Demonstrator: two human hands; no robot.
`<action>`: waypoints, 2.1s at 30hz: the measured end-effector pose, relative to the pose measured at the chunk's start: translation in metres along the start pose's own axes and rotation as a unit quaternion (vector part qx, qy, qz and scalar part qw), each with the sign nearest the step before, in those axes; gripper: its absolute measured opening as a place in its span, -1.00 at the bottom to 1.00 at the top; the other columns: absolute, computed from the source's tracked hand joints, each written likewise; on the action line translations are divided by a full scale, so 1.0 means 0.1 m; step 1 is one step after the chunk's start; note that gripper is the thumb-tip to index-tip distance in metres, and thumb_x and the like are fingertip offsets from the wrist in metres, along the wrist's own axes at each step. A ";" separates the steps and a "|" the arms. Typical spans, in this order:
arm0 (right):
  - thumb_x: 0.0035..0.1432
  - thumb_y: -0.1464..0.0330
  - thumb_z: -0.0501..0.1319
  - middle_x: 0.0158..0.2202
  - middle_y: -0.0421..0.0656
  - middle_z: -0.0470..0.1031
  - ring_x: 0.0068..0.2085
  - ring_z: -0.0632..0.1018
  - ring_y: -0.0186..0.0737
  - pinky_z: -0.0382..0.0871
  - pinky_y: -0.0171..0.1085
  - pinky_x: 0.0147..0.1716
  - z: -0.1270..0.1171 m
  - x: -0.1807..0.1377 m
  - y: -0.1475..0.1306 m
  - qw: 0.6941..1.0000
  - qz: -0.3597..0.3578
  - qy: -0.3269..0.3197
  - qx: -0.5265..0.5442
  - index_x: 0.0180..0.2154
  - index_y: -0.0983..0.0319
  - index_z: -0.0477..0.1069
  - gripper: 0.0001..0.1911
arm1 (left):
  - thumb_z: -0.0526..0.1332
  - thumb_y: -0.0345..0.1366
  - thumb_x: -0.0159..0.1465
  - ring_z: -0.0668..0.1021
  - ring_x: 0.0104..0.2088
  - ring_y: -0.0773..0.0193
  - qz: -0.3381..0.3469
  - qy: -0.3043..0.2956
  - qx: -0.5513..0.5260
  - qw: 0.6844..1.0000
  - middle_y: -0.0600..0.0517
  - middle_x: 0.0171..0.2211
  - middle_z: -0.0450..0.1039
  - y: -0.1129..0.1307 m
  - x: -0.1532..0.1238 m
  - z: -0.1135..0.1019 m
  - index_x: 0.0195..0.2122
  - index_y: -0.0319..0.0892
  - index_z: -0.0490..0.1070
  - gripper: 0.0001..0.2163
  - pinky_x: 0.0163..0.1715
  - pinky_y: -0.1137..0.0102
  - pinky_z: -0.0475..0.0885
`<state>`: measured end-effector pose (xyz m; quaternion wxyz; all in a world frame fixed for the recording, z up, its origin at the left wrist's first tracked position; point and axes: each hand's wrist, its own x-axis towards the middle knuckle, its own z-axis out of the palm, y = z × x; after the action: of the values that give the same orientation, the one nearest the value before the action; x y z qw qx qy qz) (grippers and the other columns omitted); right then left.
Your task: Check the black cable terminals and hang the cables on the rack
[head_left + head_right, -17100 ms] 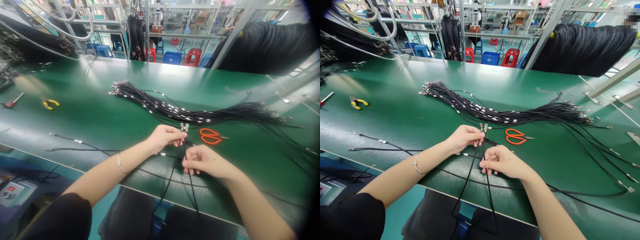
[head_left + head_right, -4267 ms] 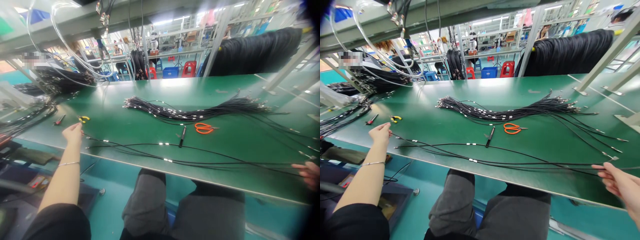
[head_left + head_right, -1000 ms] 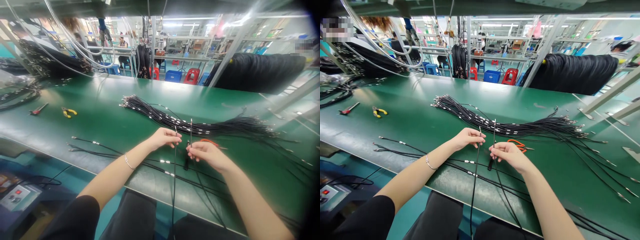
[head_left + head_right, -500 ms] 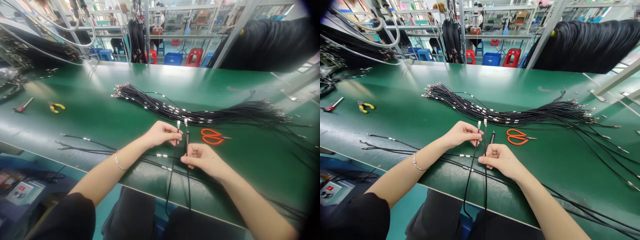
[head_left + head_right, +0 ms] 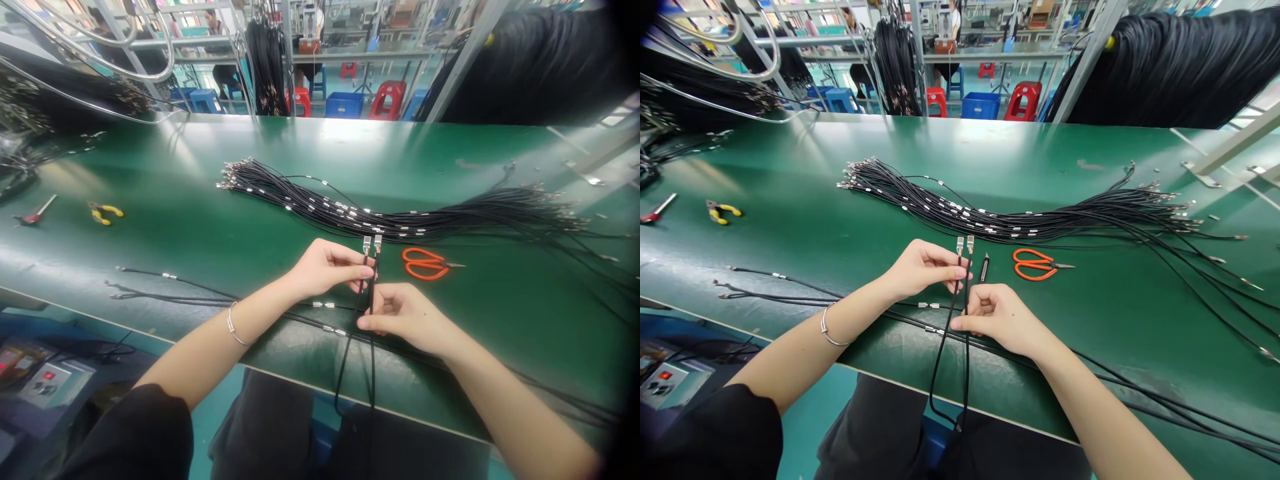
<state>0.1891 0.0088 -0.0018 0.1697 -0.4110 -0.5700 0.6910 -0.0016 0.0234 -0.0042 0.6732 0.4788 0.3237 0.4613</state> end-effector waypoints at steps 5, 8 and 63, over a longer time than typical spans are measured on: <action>-0.28 0.29 0.54 -0.60 -0.25 0.42 -0.52 0.37 -0.40 0.22 -0.36 -0.47 0.01 -0.01 -0.01 1.000 0.000 0.000 -0.001 -0.62 0.27 0.20 -0.50 | 0.48 -0.28 0.02 0.59 -0.48 0.33 0.003 0.000 0.011 1.000 -0.08 -0.38 0.60 0.00 -0.02 0.02 -0.30 -0.31 0.60 -0.74 -0.42 0.45 0.57; -0.29 0.28 0.54 -0.60 -0.25 0.41 -0.53 0.37 -0.41 0.22 -0.37 -0.49 0.01 -0.02 -0.02 1.000 0.001 0.000 -0.009 -0.62 0.27 0.19 -0.49 | 0.47 -0.28 0.02 0.59 -0.48 0.33 0.006 -0.003 0.009 1.000 -0.08 -0.39 0.60 0.00 -0.03 0.02 -0.30 -0.30 0.60 -0.74 -0.42 0.44 0.57; -0.04 0.11 0.42 -0.64 -0.37 0.32 -0.63 0.33 -0.46 0.19 -0.45 -0.62 0.03 -0.14 -0.06 0.988 -0.071 -0.114 -0.075 -0.17 0.26 0.42 -0.52 | 0.46 -0.26 0.03 0.52 -0.52 0.37 0.029 0.016 0.020 0.999 -0.06 -0.42 0.56 0.10 -0.06 0.01 -0.34 -0.29 0.59 -0.77 -0.47 0.47 0.48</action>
<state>0.1943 -0.0015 0.0089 0.1209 -0.3000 -0.6632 0.6750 -0.0056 0.0187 0.0057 0.6447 0.4936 0.3297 0.4817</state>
